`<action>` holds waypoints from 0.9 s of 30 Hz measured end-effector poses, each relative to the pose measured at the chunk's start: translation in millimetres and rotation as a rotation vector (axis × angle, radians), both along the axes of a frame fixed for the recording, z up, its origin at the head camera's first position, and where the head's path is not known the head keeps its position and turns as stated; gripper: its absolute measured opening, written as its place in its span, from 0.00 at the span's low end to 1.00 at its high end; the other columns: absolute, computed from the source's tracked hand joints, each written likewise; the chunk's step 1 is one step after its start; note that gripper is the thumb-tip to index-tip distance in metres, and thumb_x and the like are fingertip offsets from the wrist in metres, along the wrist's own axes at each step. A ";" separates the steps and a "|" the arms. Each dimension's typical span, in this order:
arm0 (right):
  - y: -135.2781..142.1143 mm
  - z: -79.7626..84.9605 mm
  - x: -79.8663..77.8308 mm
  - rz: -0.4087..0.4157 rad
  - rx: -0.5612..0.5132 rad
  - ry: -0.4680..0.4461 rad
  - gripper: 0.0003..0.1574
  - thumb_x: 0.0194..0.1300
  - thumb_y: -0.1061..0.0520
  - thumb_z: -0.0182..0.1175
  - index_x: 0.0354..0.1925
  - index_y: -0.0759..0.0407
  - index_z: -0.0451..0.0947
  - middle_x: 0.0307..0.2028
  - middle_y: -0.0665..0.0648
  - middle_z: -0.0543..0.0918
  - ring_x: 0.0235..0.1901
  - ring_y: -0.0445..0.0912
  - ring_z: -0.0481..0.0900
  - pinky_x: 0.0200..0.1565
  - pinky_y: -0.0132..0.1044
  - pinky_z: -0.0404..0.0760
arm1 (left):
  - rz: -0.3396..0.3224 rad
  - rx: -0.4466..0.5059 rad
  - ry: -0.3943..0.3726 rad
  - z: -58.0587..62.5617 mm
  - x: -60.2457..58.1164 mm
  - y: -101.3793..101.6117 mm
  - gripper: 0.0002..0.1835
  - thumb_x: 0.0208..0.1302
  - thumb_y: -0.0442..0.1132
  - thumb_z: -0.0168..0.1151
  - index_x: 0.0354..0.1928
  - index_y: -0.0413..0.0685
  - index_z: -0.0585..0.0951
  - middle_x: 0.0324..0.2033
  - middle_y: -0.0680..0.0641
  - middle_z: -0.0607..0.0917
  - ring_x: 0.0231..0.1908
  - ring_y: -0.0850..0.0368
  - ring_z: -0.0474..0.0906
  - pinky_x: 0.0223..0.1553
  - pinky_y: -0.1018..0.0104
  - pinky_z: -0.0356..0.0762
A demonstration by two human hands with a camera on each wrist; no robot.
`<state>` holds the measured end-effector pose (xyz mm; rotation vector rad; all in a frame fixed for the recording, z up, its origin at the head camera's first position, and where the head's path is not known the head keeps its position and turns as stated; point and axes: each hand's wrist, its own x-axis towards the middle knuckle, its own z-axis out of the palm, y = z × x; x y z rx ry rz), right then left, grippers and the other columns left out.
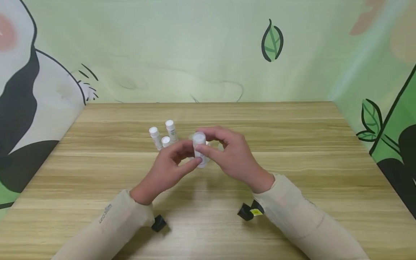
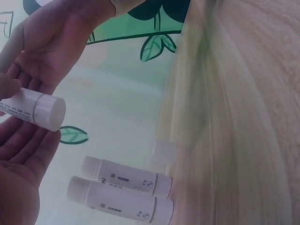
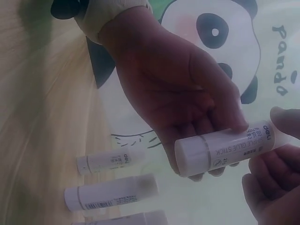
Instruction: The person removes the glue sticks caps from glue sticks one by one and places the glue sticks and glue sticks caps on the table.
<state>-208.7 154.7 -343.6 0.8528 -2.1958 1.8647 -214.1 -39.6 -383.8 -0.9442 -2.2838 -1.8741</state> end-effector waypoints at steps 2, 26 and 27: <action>-1.3 -1.4 -0.6 0.008 0.005 -0.008 0.22 0.59 0.67 0.66 0.53 0.69 0.78 0.43 0.47 0.84 0.47 0.43 0.81 0.54 0.33 0.79 | 0.009 0.014 -0.006 -0.8 -0.2 0.2 0.14 0.61 0.35 0.67 0.49 0.45 0.81 0.43 0.47 0.86 0.45 0.57 0.82 0.50 0.60 0.82; -4.3 -5.2 1.6 0.012 0.035 -0.002 0.20 0.61 0.68 0.64 0.53 0.69 0.77 0.44 0.52 0.84 0.47 0.43 0.80 0.54 0.32 0.79 | -0.010 -0.007 0.006 -2.1 -0.9 -0.3 0.12 0.60 0.33 0.67 0.46 0.43 0.80 0.40 0.45 0.86 0.40 0.58 0.82 0.47 0.64 0.83; -4.1 -5.2 1.9 0.013 0.033 0.002 0.20 0.61 0.68 0.63 0.53 0.69 0.77 0.44 0.51 0.84 0.47 0.43 0.80 0.54 0.32 0.79 | -0.011 -0.010 0.007 -1.7 -0.6 -0.4 0.12 0.60 0.34 0.67 0.46 0.43 0.80 0.40 0.46 0.86 0.39 0.58 0.82 0.47 0.64 0.83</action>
